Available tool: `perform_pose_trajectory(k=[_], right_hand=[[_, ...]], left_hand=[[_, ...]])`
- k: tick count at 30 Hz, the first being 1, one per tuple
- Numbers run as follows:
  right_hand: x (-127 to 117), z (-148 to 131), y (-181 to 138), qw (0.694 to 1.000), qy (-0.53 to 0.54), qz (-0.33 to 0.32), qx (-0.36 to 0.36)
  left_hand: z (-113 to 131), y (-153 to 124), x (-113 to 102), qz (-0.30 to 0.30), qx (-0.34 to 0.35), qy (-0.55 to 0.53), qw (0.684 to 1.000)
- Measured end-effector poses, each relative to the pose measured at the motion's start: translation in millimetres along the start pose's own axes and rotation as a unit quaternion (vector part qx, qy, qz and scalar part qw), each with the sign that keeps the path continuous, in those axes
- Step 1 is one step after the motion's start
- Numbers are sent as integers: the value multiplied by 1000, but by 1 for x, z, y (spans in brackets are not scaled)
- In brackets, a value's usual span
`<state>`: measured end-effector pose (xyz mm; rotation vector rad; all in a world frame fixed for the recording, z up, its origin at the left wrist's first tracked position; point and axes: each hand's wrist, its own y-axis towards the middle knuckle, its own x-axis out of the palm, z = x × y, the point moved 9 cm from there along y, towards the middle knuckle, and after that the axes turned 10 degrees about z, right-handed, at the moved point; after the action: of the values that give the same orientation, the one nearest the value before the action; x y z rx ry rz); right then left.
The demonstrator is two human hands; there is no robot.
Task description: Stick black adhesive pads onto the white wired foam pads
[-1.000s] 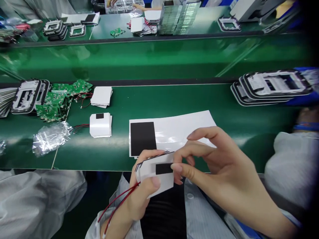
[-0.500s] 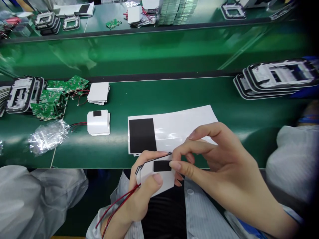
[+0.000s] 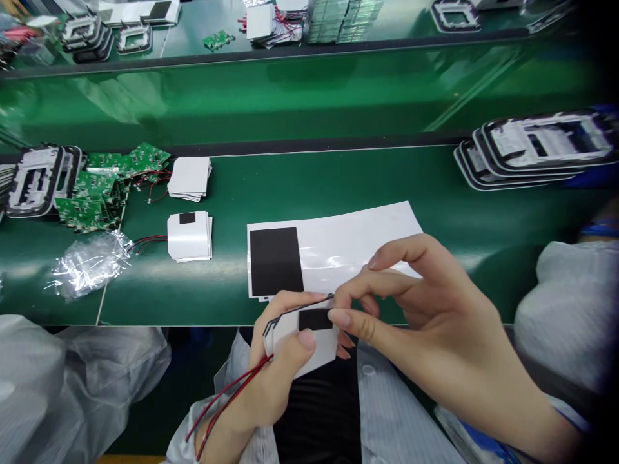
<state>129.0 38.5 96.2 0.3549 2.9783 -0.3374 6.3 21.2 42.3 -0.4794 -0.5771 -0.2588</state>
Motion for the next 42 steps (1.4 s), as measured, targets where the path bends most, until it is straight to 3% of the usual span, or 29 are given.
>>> perform_pose_trajectory(k=[3, 8, 15, 30, 42], right_hand=[[0, 2, -1, 1000, 5, 0, 7], [-4, -7, 0, 997, -49, 27, -49], [-4, -9, -1, 994, -79, 39, -61], [-6, -5, -3, 991, -106, 51, -66], [-8, 0, 0, 994, -92, 46, -45]], left_hand=[[3, 0, 0, 9, 7, 9, 1000], [3, 0, -1, 27, -13, 21, 999], [0, 1, -17, 73, 19, 97, 992], [0, 2, -16, 79, 37, 117, 989], [1, 3, -10, 77, 0, 95, 992]])
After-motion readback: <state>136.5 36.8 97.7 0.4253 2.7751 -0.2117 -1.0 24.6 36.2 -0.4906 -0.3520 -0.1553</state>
